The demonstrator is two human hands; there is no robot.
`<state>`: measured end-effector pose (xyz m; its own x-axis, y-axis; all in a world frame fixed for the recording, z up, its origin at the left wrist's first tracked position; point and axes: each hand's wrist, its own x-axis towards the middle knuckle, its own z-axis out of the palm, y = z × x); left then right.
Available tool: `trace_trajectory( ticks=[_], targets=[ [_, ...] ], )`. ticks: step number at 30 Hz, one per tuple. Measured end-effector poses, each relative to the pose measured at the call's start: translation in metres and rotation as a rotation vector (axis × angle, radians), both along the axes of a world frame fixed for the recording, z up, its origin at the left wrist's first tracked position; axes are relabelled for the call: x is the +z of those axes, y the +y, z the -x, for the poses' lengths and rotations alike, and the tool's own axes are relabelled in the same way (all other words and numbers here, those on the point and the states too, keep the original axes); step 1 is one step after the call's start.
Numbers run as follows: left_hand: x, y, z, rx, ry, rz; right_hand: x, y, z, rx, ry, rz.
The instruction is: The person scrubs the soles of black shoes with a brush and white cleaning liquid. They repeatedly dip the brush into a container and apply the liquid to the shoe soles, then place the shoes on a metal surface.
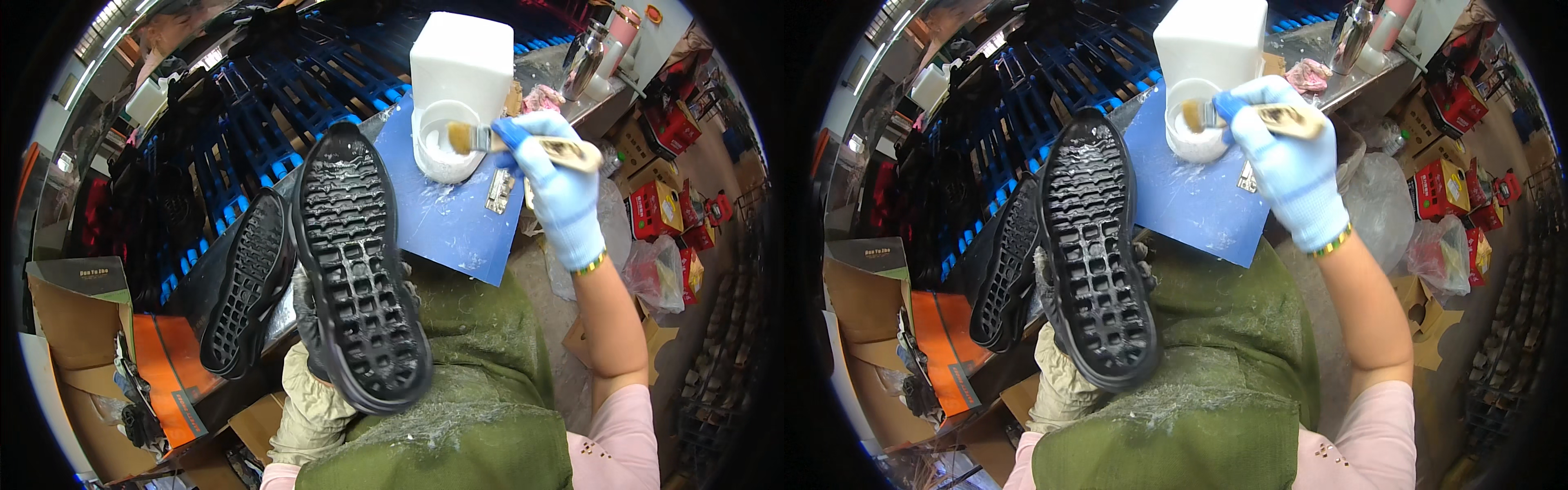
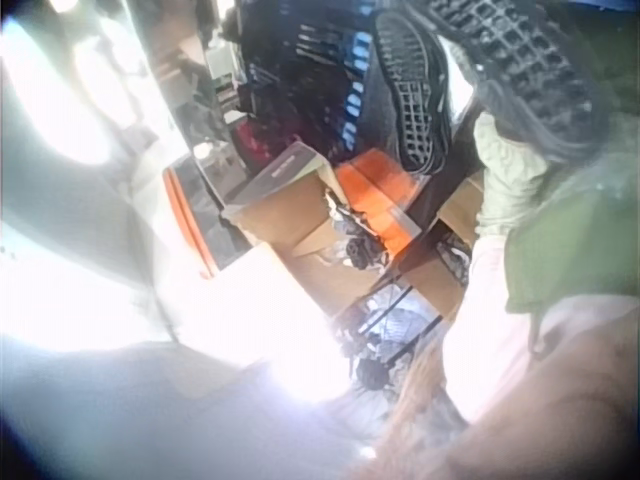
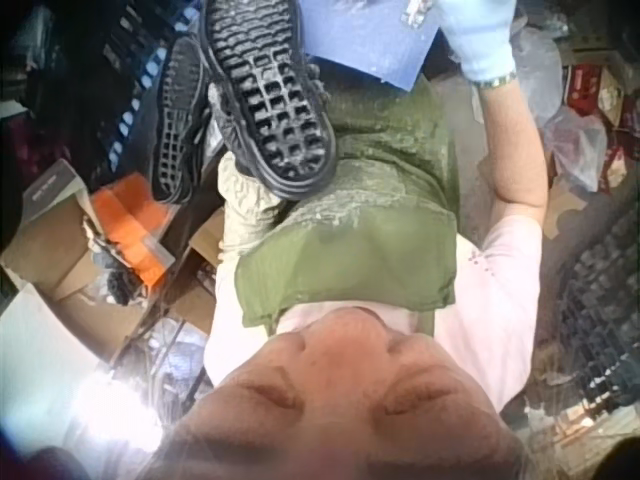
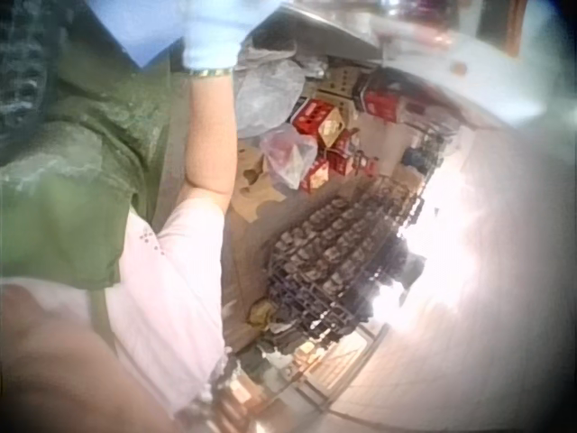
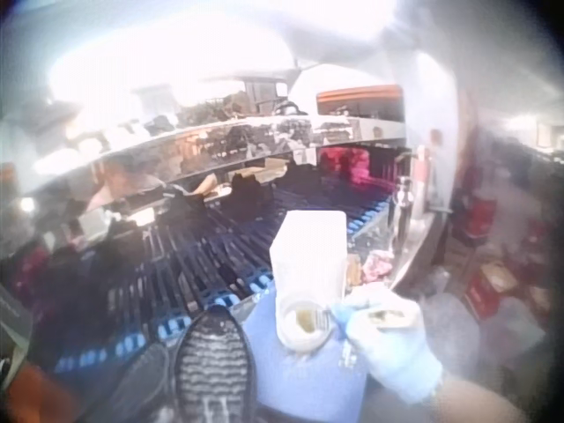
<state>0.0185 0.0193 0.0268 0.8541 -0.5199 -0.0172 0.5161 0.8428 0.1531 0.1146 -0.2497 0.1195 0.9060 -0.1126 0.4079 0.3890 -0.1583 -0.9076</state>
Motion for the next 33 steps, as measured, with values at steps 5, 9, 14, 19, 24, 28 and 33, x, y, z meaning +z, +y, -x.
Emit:
trace_trajectory(
  ticks=[5, 9, 14, 19, 24, 28, 33],
  targets=[
    [-0.037, 0.010, 0.054, -0.031, 0.259, 0.234, -0.025, -0.001, -0.052, -0.046, 0.150, 0.533],
    [-0.036, 0.018, 0.072, 0.011, 0.378, 0.327, -0.030, -0.014, -0.051, 0.177, 0.164, 0.020],
    [-0.055, 0.028, 0.065, -0.066, 0.267, 0.231, -0.048, -0.030, -0.026, 0.142, 0.286, -0.091],
    [-0.046, 0.018, 0.062, -0.030, 0.260, 0.197, -0.029, 0.055, 0.052, 0.465, 0.483, -0.229],
    [-0.110, -0.016, 0.045, 0.188, 0.103, 0.350, -0.038, 0.120, 0.081, 0.636, 0.713, -0.298],
    [-0.058, -0.006, 0.048, 0.227, 0.407, 0.102, -0.045, 0.099, 0.081, 0.379, 0.688, -0.350],
    [-0.108, 0.008, 0.051, -0.081, 0.078, -0.365, -0.022, 0.095, 0.100, 0.758, 0.862, -0.508]
  ],
)
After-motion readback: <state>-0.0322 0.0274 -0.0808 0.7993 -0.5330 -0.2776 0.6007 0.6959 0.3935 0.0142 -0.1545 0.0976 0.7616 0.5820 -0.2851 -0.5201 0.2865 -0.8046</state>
